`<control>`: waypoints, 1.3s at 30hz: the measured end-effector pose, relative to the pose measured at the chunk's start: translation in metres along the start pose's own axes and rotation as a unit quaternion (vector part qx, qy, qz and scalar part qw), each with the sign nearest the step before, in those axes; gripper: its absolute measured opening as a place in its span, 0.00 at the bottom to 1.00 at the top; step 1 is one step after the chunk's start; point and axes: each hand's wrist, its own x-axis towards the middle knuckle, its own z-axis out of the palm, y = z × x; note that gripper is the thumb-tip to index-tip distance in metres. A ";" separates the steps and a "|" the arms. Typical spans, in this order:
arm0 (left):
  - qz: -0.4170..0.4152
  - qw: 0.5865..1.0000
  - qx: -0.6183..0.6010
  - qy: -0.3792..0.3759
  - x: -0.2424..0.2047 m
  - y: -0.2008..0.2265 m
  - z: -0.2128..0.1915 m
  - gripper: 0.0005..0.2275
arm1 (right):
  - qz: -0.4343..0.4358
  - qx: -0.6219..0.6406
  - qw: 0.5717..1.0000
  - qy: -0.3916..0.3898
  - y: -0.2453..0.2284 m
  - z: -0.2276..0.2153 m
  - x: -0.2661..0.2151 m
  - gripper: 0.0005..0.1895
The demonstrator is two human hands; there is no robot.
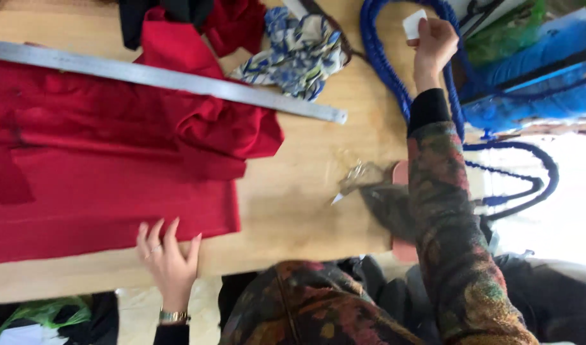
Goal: The person measures a red fabric on a wooden table using a metal ruler and a white marking tool. They then use large scissors to cut the fabric along the marked lines, separating a long strip from the main piece.
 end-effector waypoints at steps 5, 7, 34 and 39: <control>-0.081 0.995 0.027 0.042 -0.021 0.019 0.024 0.21 | -0.236 -0.216 0.947 -0.029 0.032 0.002 0.088 0.04; -0.087 0.993 0.030 0.070 -0.019 0.018 0.032 0.20 | -0.358 -0.288 0.888 -0.022 0.034 0.016 0.112 0.05; -0.133 0.985 0.057 0.095 -0.026 0.005 0.041 0.25 | -0.403 -0.361 0.835 -0.102 0.029 0.114 0.135 0.22; -0.160 0.986 -0.002 0.050 -0.016 0.021 0.026 0.23 | -0.291 -0.248 0.776 -0.501 -0.016 0.095 -0.009 0.26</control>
